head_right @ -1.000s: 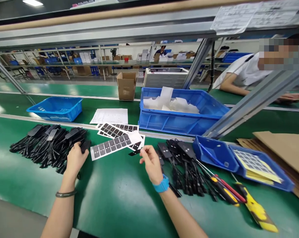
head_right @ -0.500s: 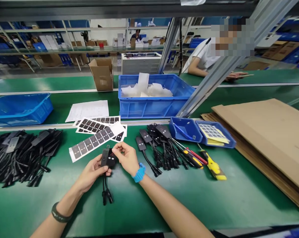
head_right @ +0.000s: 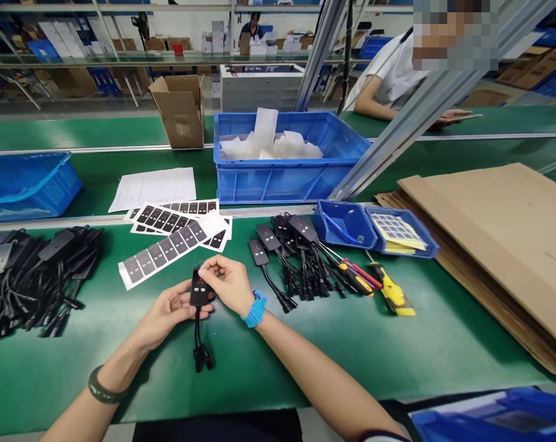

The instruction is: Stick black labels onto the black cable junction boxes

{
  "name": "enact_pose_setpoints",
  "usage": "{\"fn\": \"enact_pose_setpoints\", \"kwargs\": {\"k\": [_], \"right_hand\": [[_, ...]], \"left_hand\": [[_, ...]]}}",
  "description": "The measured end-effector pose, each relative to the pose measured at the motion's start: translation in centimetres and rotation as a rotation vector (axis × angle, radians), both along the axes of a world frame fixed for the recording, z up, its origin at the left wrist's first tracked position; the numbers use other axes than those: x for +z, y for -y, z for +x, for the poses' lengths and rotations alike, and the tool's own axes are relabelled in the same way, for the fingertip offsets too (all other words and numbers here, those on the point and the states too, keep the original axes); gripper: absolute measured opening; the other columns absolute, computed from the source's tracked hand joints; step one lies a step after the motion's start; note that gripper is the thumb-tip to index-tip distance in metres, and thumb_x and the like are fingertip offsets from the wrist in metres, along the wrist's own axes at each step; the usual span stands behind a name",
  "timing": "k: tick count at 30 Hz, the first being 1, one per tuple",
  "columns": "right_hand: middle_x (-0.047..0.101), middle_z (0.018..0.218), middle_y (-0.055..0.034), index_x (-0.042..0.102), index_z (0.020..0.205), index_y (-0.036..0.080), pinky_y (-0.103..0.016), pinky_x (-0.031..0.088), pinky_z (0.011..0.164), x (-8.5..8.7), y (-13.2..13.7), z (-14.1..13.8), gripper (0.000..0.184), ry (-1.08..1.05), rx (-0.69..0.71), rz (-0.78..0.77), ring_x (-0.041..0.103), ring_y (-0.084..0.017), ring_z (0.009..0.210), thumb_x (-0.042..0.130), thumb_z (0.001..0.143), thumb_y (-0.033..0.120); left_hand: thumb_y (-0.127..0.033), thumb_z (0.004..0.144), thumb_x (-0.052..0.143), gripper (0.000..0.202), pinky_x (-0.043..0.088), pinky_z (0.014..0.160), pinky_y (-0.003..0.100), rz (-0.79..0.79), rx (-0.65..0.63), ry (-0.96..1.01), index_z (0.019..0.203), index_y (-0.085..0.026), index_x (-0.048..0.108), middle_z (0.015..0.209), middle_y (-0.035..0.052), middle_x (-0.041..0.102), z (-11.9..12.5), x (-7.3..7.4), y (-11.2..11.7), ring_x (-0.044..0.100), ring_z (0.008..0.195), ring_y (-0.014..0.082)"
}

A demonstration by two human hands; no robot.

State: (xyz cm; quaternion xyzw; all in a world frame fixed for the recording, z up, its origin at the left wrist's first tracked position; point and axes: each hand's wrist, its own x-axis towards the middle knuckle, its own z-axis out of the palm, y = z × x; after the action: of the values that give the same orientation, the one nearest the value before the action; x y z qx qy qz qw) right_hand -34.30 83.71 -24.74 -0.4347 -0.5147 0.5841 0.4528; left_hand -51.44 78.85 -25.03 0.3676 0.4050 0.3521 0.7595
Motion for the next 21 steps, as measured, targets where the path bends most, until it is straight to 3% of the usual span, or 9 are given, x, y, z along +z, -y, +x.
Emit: {"fn": "enact_pose_setpoints", "kwargs": {"k": [21], "right_hand": [[0.060,0.065,0.0004,0.065,0.076,0.019,-0.021,0.036,0.042,0.22,0.10,0.09,0.022,0.001,0.017,-0.013,0.048,-0.010,0.052,0.072,0.077,0.040]], "left_hand": [[-0.023,0.082,0.074,0.057,0.054,0.097,0.044,0.009,-0.018,0.014,0.134,-0.014,0.053,0.118,0.0167,0.071,-0.09,0.17,0.11,0.069,0.107,0.0305]]}}
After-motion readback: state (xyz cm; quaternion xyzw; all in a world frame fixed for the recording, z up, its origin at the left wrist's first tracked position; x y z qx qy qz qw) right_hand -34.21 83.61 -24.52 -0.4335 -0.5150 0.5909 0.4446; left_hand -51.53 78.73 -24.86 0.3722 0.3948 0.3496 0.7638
